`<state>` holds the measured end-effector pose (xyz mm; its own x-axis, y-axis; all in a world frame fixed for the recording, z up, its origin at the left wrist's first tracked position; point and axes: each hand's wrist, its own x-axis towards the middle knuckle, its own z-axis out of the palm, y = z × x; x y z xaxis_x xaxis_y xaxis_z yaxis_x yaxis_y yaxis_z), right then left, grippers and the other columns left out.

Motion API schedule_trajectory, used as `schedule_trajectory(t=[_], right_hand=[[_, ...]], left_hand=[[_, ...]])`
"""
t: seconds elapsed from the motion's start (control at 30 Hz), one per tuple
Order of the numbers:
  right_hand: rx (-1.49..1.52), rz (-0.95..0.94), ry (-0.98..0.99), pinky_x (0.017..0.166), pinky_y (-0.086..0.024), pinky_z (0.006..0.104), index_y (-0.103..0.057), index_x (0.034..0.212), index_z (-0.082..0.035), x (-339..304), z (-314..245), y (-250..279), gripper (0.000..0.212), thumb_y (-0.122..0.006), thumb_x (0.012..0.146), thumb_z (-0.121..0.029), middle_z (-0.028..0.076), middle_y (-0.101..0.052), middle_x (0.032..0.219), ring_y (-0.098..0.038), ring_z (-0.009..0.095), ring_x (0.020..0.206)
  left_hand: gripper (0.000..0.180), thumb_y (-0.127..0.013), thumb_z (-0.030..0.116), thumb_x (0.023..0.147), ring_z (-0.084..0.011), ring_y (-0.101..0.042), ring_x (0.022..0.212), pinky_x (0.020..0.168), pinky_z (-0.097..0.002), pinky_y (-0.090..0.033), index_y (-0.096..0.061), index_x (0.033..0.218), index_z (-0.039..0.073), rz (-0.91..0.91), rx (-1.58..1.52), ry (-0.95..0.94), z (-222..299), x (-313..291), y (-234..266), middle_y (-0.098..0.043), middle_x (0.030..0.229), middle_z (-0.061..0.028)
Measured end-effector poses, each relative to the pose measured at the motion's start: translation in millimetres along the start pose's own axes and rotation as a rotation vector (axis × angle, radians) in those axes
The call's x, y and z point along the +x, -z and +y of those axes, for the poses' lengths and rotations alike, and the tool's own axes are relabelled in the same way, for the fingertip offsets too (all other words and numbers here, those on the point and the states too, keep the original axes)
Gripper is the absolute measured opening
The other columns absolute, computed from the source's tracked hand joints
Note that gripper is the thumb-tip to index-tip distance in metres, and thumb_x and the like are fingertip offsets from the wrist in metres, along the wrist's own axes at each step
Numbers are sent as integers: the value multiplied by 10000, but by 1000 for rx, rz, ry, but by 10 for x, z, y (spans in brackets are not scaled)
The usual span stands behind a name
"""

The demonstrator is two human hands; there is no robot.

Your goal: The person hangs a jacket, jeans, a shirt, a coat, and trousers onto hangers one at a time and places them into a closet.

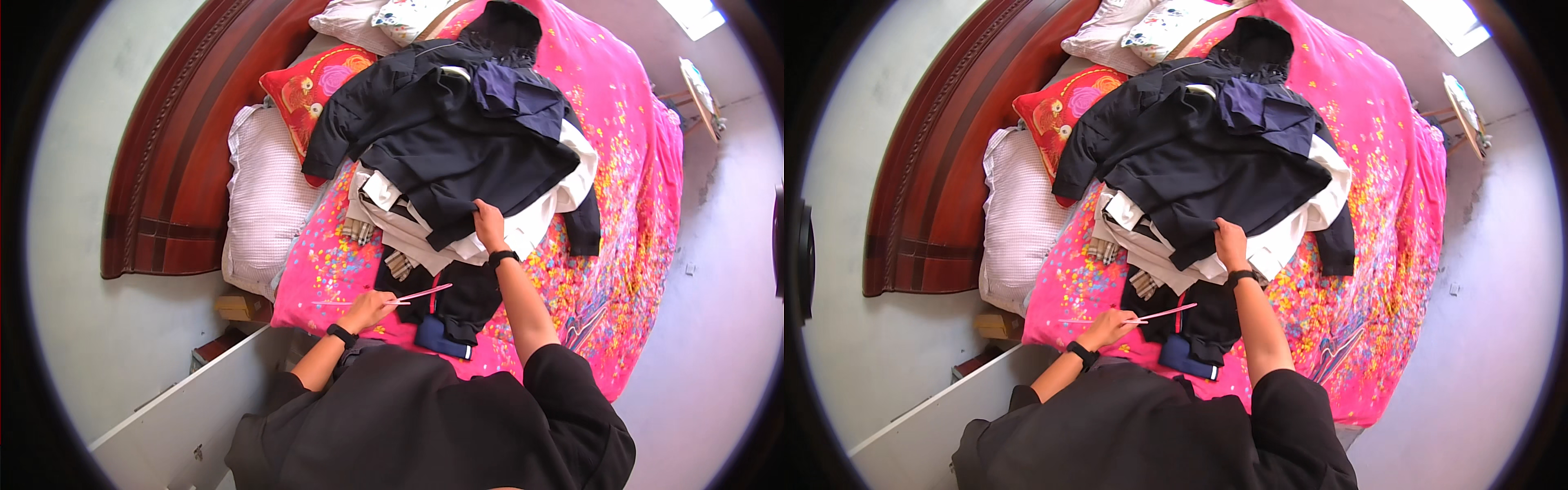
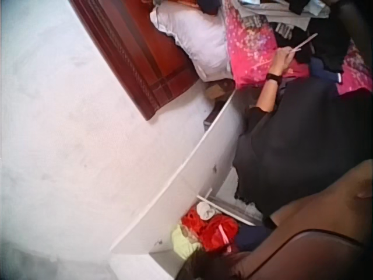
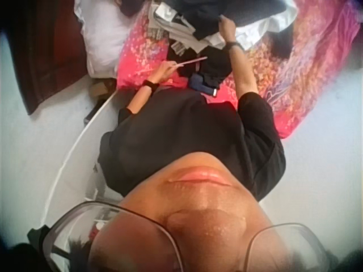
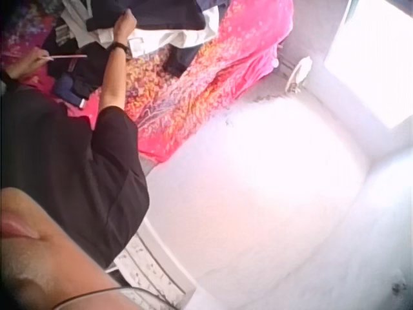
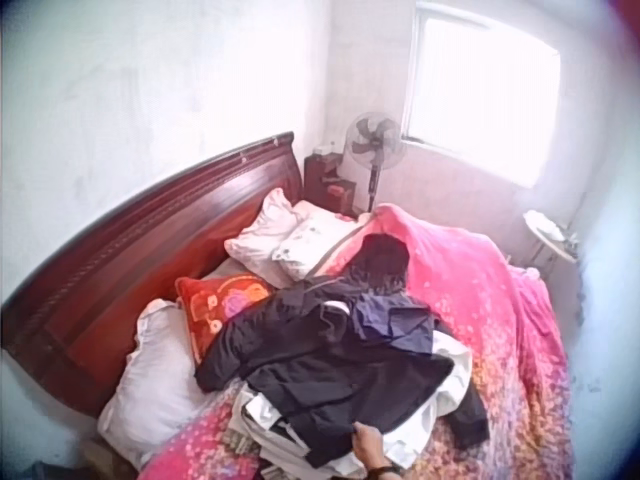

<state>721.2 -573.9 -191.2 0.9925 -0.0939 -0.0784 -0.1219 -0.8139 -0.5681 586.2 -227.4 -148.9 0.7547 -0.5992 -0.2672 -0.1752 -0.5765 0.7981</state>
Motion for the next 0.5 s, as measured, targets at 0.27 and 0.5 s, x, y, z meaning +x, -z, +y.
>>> schedule_trajectory(t=[0.27, 0.5], right_hand=[[402, 64, -29, 670, -406, 525, -517, 803, 23, -2058, -199, 426, 185, -478, 840, -154, 249, -552, 742, -547, 451, 759], [235, -793, -590, 686, -500, 443, -697, 843, 9, -4266, 517, 281, 400, -554, 781, -360, 226, -677, 796, -655, 386, 782]], left_hand=[[289, -713, 352, 822, -331, -570, 532, 473, -418, -396, -668, 665, 113, -23, 169, -125, 572, -96, 700, -570, 558, -115], [292, -695, 377, 821, -287, -609, 569, 522, -374, -441, -733, 767, 93, -207, 114, -48, 942, -490, 912, -621, 608, -113]])
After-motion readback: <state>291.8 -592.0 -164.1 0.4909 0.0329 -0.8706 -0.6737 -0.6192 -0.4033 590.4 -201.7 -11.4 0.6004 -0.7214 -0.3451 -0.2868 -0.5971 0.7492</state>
